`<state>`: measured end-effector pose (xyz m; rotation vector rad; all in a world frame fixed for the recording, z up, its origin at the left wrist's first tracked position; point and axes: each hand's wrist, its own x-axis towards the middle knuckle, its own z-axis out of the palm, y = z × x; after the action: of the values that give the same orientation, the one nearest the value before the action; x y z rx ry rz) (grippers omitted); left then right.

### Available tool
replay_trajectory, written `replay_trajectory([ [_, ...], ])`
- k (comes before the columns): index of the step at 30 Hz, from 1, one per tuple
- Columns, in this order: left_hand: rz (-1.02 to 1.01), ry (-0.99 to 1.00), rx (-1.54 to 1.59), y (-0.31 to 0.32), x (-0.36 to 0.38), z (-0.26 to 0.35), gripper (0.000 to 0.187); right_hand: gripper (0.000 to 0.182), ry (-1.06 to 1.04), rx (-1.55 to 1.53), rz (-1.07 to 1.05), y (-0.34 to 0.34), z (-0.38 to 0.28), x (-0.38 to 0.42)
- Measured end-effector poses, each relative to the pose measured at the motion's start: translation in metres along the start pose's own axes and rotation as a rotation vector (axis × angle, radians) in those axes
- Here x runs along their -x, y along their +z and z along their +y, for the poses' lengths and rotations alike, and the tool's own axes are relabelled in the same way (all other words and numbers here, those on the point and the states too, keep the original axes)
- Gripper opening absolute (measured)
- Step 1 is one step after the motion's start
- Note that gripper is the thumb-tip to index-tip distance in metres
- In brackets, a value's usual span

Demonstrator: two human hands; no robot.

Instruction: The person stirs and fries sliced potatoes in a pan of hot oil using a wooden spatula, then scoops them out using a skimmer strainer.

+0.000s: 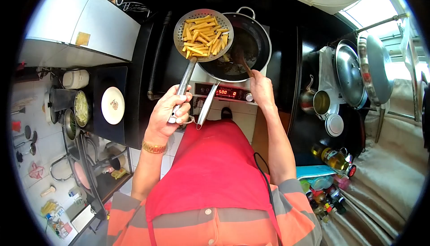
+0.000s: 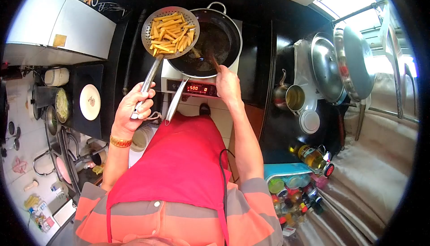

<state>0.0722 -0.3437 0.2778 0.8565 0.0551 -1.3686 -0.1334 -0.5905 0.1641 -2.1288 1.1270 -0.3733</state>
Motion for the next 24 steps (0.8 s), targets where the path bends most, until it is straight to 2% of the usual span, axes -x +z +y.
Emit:
replay_trajectory([
  [2,0.007,-0.001,-0.005,0.001,0.0,0.001,0.035,0.037,0.108,-0.12,-0.015,-0.012,-0.003,0.007],
  [5,0.024,-0.009,-0.027,0.0,0.0,0.001,0.035,0.037,0.077,-0.084,0.03,-0.011,0.025,0.011],
  [17,0.0,-0.007,-0.018,-0.003,-0.004,0.002,0.033,0.037,0.115,-0.124,0.046,-0.018,0.025,0.021],
  [21,0.011,0.004,-0.022,-0.002,-0.004,0.002,0.033,0.035,0.073,-0.157,0.032,-0.013,0.015,0.022],
  [22,0.015,0.004,-0.017,-0.002,-0.004,0.003,0.033,0.034,0.172,-0.227,-0.031,-0.025,-0.013,0.026],
  [23,0.015,0.004,-0.018,-0.001,-0.004,0.003,0.033,0.034,0.172,-0.227,-0.03,-0.018,-0.011,0.026],
  [24,0.015,0.004,-0.018,-0.001,-0.003,0.003,0.033,0.034,0.097,-0.193,-0.041,-0.011,-0.009,0.025],
])
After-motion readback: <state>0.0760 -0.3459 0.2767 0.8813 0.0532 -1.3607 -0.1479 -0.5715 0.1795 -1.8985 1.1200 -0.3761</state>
